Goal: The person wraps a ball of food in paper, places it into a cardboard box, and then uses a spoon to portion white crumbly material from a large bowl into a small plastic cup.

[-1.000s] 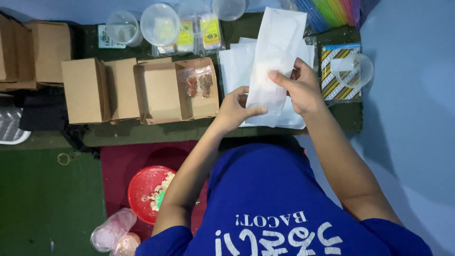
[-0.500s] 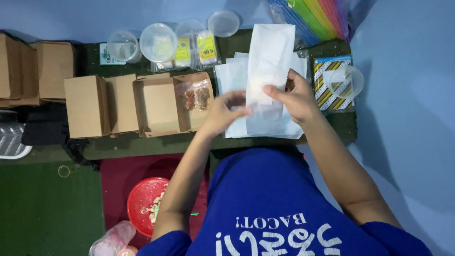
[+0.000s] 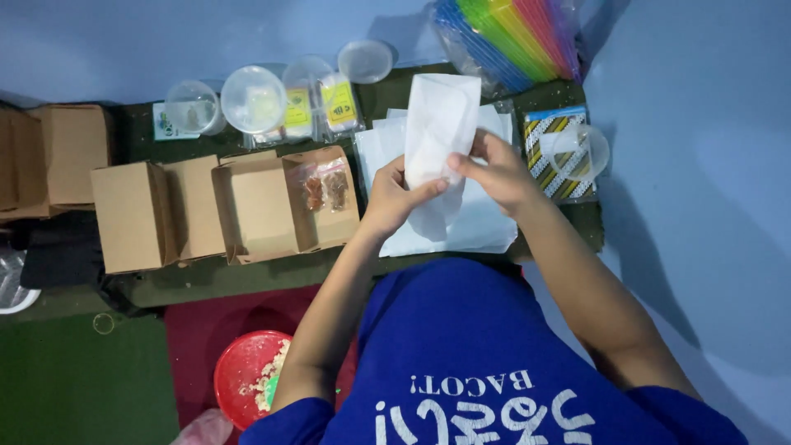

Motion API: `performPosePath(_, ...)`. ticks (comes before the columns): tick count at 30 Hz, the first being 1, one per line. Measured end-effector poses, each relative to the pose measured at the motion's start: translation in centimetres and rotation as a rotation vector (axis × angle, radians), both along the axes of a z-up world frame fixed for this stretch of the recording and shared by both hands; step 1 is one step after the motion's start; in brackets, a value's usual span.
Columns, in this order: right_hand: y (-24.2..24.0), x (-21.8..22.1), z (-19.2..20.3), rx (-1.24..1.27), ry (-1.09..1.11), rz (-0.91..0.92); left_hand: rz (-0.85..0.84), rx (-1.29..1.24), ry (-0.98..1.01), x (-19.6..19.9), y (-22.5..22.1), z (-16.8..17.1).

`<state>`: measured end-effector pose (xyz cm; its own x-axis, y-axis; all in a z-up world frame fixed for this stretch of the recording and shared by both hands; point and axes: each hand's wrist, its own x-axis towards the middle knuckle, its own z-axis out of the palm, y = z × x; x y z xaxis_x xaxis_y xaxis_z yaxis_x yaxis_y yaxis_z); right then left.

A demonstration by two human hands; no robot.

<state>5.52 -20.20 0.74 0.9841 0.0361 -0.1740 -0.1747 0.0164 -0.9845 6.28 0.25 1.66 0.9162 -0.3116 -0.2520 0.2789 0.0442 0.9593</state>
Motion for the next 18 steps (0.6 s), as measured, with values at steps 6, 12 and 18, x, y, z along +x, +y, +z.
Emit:
performPosePath(6, -0.8, 3.0, 1.8, -0.164, 0.012, -0.069, -0.013, 0.0, 0.026, 0.0, -1.1, 0.9)
performPosePath(12, -1.3, 6.4, 5.0, -0.09, 0.156, -0.232, -0.063, 0.025, 0.006, -1.0, 0.1, 0.5)
performPosePath(18, -1.9, 6.8, 4.5, 0.173, 0.225, -0.276, -0.018, 0.046, 0.027, -0.9, 0.8, 0.9)
